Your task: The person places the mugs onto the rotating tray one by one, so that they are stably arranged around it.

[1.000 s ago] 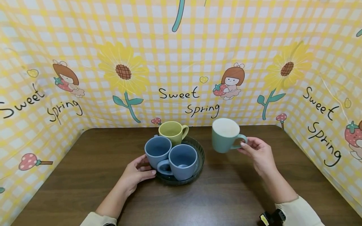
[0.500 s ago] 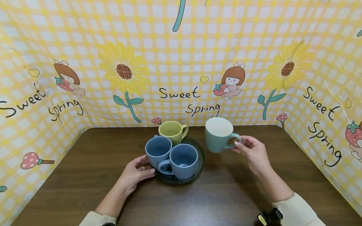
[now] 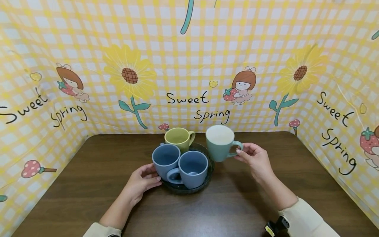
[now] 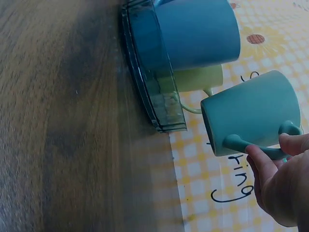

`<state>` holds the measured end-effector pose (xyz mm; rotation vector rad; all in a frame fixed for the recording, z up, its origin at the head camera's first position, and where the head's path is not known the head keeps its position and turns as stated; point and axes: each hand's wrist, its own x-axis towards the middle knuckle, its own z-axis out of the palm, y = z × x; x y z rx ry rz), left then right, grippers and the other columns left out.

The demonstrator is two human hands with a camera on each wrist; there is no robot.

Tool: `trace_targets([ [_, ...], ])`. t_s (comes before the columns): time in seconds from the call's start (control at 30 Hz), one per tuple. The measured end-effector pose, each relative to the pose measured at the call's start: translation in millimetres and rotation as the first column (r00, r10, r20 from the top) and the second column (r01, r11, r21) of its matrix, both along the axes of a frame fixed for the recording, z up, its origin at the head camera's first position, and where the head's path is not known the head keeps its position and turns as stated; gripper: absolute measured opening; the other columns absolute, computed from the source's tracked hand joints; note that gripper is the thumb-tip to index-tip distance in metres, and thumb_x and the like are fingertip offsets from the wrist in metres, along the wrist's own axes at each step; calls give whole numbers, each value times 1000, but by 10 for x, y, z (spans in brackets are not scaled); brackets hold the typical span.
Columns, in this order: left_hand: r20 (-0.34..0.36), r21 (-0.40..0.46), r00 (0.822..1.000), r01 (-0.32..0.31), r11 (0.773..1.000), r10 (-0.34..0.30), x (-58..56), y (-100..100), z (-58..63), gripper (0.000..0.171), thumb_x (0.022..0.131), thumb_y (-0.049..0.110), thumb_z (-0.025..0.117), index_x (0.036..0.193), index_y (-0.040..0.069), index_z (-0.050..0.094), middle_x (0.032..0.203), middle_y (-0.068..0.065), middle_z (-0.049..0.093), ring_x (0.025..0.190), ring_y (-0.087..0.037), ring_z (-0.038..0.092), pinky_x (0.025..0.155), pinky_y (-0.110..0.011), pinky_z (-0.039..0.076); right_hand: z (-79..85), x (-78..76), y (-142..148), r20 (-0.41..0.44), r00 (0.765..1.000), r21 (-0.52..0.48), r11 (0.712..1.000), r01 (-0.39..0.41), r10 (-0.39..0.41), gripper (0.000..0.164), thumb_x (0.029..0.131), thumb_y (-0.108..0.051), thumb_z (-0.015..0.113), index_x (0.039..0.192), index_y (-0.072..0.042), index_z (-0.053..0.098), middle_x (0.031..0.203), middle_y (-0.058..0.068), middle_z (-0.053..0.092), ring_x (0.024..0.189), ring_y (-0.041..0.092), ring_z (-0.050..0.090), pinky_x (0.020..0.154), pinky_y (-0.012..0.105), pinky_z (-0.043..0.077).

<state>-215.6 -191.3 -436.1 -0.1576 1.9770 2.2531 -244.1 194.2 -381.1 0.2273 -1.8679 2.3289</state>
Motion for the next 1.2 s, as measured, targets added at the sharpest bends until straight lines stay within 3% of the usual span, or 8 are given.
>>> trace_targets([
  [0.23,-19,-10,1000,-2,1000,2,28,18,12,61,82,-17,66,136,-9,39,126,-25,44,98,-21,61,82,-42,58,7,-20,-127,23,1000,23,1000,15,-15,11,86,8,69,93,-1,67,87,7,64,82,16,64,77,34,59],
  [0.7,-12,-26,1000,-3,1000,3,39,27,27,59,78,-19,69,130,-9,42,121,-23,48,98,-22,61,80,-41,58,-37,-97,-366,52,998,-25,999,39,-38,17,86,14,65,88,-2,67,81,6,63,77,15,64,75,35,60],
  [0.87,-28,-61,1000,-10,998,8,39,35,24,57,76,-19,71,125,-8,44,117,-20,50,98,-22,59,79,-39,59,-70,-126,-454,72,995,-19,998,63,-62,12,85,17,64,95,11,63,80,6,62,76,15,64,73,33,60],
  [1.0,-28,-79,999,-19,997,17,38,35,21,57,74,-19,73,123,-7,46,116,-19,51,99,-23,58,79,-38,59,-97,-150,-521,89,993,-13,997,73,-72,23,84,17,64,104,22,55,79,4,62,74,13,62,72,32,60],
  [1.2,-30,-88,999,-17,996,15,37,36,22,57,74,-18,73,122,-7,46,116,-19,51,99,-23,58,78,-37,59,-153,-179,-588,108,991,-11,997,83,-81,16,84,17,65,99,17,59,80,5,62,73,14,63,73,34,60],
])
